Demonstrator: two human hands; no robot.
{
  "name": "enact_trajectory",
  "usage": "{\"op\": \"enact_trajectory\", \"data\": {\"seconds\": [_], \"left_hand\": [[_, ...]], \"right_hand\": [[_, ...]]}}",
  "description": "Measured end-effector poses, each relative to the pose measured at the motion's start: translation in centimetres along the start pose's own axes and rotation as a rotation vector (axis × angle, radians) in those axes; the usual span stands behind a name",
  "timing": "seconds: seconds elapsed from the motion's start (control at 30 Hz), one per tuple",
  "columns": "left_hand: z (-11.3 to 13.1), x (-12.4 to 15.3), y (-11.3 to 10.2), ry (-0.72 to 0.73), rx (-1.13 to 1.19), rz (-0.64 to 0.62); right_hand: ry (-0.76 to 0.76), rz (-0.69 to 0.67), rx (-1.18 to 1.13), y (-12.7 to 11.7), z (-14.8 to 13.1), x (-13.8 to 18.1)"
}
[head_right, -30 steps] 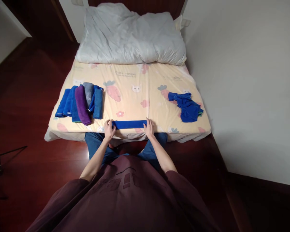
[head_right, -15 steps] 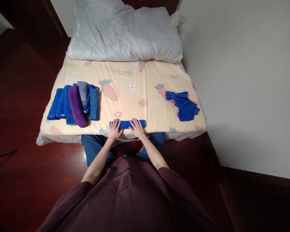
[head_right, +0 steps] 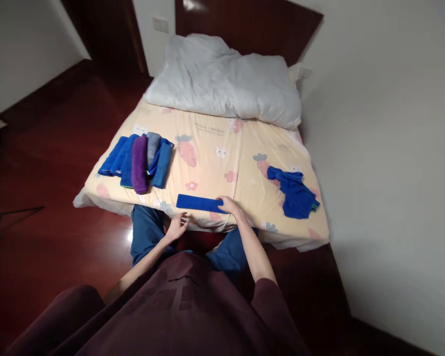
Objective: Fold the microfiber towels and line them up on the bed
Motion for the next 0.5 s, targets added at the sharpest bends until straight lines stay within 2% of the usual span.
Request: {"op": "enact_trajectory", "data": {"seconds": [0.03, 0.1, 0.2, 0.27, 0.37, 0.5], "left_hand": [[0.1, -0.5, 1.4, -0.056, 0.078, -0.044], [0.7, -2.4, 3.0, -0.127, 0.196, -0.044], [1.1, -5.5, 3.0, -0.232, 0.402, 0.038], [1.0, -6.6, 2.6, -0.299, 0.526, 0.105], [0.9, -6.9, 1.9, -0.362, 0.621, 0.21], [0.7, -5.6, 1.1, -0.453, 0.813, 0.389]], "right_hand": [[0.01, -0.051, 0.025, 0.5, 0.1, -0.3], [0.023, -0.09, 0.088, 1.0, 0.2, -0.8], [0.004, -0.063, 0.128, 1.0, 0.0, -1.0], [-0.031, -0.056, 0.103, 0.9, -0.4, -1.0], [-0.01, -0.083, 0.023, 1.0, -0.5, -1.0], [0.141, -0.105, -0.105, 1.4, 0.1, -0.6]]}}
Point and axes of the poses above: each hand's wrist, its own x-axis away from the middle knuckle, its own y-axis out of the palm, z = x × y, the point moved 10 cm from there along -x, towards the middle knuckle, and after that the axes turned 1 degree about x, right-handed, at the moved point
